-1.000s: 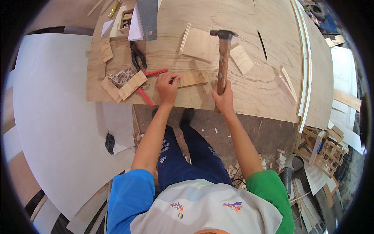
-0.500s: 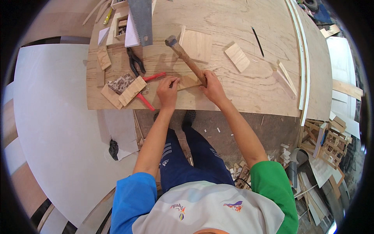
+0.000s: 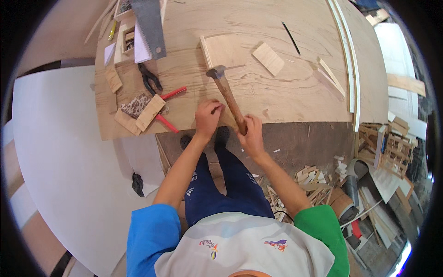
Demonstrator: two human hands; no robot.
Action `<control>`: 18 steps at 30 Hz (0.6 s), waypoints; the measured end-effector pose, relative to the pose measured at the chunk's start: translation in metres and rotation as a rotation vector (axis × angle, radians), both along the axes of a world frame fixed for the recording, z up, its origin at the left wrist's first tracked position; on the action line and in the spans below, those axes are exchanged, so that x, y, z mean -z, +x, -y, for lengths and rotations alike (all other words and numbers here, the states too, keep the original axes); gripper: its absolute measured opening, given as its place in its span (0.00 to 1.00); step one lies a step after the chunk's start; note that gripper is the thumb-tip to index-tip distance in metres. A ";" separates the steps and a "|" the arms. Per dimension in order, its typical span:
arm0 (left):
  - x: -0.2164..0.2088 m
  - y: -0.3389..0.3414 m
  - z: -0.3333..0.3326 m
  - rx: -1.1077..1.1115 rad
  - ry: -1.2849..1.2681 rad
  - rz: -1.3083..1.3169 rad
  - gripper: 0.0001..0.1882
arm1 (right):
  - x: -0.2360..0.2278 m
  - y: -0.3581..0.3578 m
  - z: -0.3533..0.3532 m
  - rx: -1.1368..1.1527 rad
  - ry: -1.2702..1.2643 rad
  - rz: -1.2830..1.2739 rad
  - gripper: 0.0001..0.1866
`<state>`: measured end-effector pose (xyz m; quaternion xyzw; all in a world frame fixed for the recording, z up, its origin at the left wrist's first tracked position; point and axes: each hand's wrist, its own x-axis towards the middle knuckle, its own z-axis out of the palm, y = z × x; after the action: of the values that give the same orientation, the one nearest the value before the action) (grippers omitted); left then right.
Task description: The person aligns small wooden pieces on a workbench, uses a hammer to drive a nail into the wood, and marks the wood with a pencil.
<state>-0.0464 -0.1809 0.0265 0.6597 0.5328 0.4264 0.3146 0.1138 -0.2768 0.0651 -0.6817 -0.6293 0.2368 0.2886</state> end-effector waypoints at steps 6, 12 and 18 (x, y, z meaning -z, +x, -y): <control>0.008 0.002 0.021 0.158 -0.024 -0.001 0.05 | 0.023 -0.042 0.051 0.365 -0.081 -0.085 0.30; 0.015 -0.001 0.020 0.235 0.038 0.004 0.06 | 0.036 -0.085 0.059 0.608 -0.025 -0.142 0.31; 0.015 -0.003 0.015 0.176 0.208 -0.119 0.07 | 0.026 -0.123 0.045 0.775 -0.009 -0.234 0.32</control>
<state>-0.0493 -0.1955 0.0112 0.7572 0.4434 0.4102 0.2486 -0.0094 -0.3218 0.0391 -0.8380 -0.2876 0.1892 0.4234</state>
